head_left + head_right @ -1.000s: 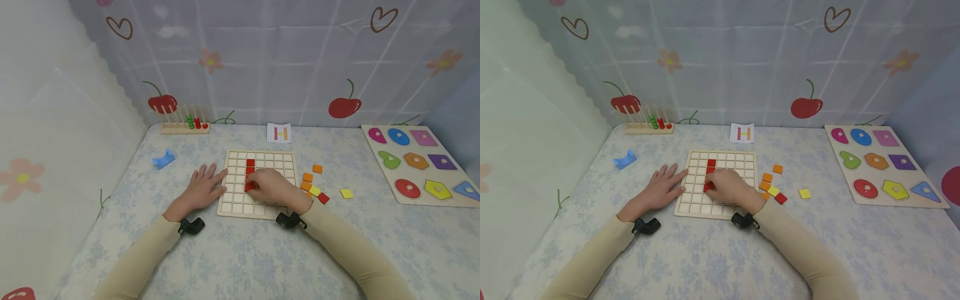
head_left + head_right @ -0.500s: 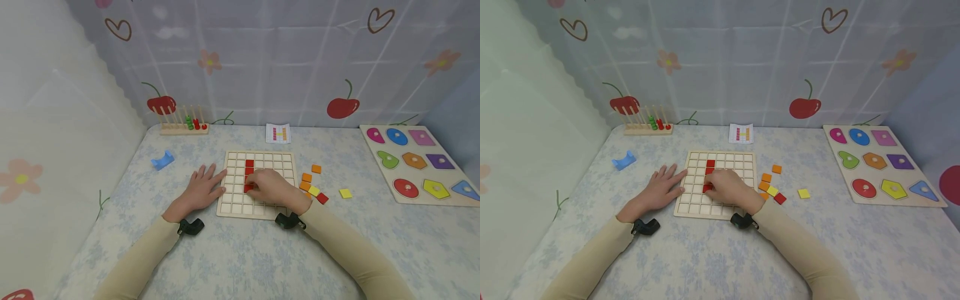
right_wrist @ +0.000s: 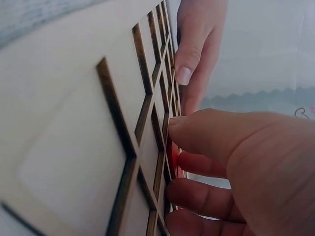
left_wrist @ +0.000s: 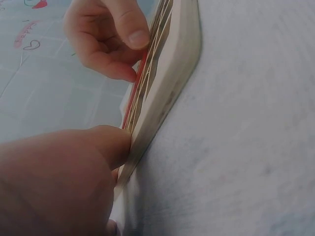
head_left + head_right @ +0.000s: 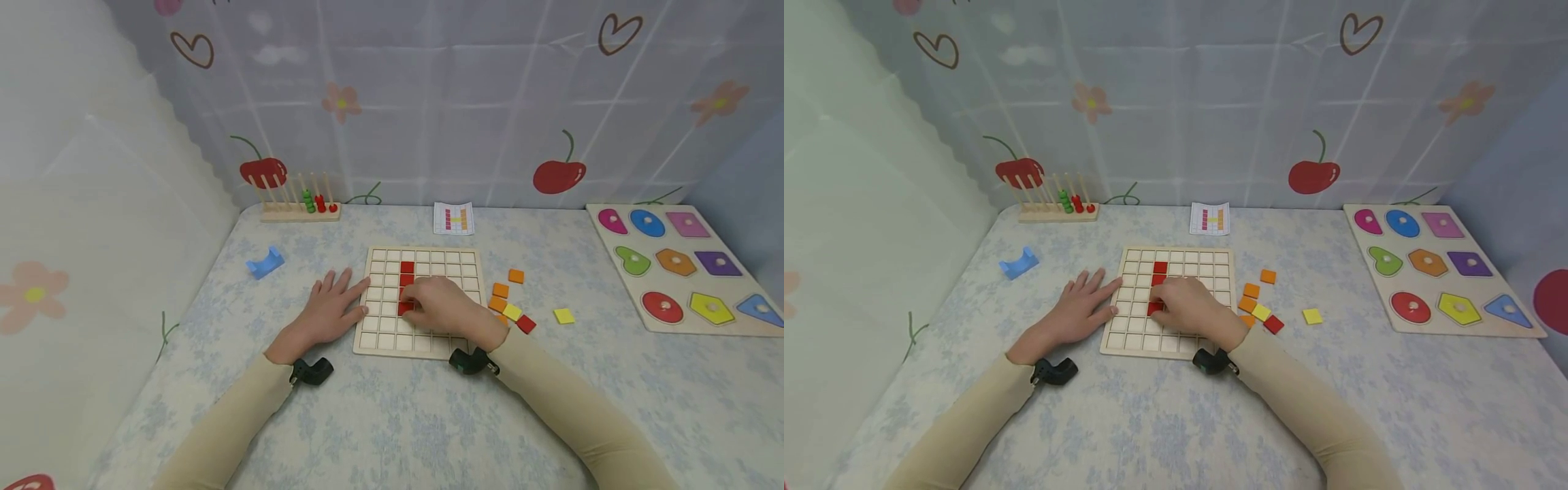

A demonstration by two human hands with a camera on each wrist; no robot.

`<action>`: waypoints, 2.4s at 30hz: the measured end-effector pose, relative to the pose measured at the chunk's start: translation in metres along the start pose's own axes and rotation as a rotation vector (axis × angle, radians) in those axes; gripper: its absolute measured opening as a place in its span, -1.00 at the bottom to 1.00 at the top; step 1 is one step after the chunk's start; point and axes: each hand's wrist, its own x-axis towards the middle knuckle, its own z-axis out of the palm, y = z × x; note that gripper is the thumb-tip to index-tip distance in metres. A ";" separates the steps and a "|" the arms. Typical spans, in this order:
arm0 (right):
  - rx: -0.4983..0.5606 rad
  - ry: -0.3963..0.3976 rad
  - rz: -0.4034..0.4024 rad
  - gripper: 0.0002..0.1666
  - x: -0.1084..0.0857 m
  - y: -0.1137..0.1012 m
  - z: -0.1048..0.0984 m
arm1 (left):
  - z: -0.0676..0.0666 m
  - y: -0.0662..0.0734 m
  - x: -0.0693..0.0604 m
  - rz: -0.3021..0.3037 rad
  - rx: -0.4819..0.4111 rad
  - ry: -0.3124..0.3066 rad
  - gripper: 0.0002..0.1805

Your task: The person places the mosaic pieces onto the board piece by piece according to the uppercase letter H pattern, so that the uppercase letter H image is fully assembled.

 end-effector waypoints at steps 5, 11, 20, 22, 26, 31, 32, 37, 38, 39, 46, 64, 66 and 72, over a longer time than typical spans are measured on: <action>0.010 -0.012 0.013 -0.87 -0.001 0.000 -0.002 | 0.000 0.001 0.000 0.006 0.005 0.000 -0.32; 0.064 -0.059 0.097 -0.81 -0.005 0.001 -0.010 | -0.002 0.002 0.001 0.015 0.003 0.003 -0.33; 0.043 -0.067 0.153 -0.67 -0.036 0.022 -0.037 | 0.000 0.001 0.002 0.025 -0.003 0.005 -0.33; 0.051 -0.060 0.188 -0.67 -0.046 0.030 -0.041 | 0.000 0.000 0.002 0.023 -0.004 0.003 -0.33; 0.067 -0.038 0.233 -0.68 -0.065 0.043 -0.047 | 0.000 -0.001 0.002 0.013 0.001 -0.002 -0.32; 0.050 0.002 0.251 -0.71 -0.087 0.055 -0.054 | 0.000 -0.002 0.002 0.008 0.008 -0.002 -0.32; 0.042 0.013 0.250 -0.73 -0.091 0.057 -0.055 | -0.001 -0.002 0.002 0.008 0.004 0.000 -0.32; 0.015 0.024 0.298 -0.76 -0.108 0.068 -0.057 | -0.001 0.000 0.001 0.009 0.002 0.000 -0.32; 0.014 0.023 0.311 -0.77 -0.112 0.070 -0.057 | -0.002 0.000 0.001 0.010 0.000 -0.002 -0.32; 0.011 0.021 0.325 -0.77 -0.115 0.071 -0.058 | -0.002 0.000 0.001 0.010 0.002 -0.003 -0.32; -0.030 0.028 0.356 -0.74 -0.130 0.076 -0.062 | -0.003 0.000 0.000 0.015 -0.009 0.007 -0.33; -0.006 0.014 0.393 -0.71 -0.148 0.085 -0.063 | -0.001 -0.002 0.001 0.026 -0.025 0.004 -0.33; -0.007 0.008 0.396 -0.72 -0.149 0.086 -0.062 | -0.001 -0.002 0.000 0.032 -0.024 0.008 -0.33; 0.000 0.003 0.387 -0.72 -0.150 0.088 -0.060 | -0.001 -0.001 -0.001 0.037 -0.027 0.013 -0.33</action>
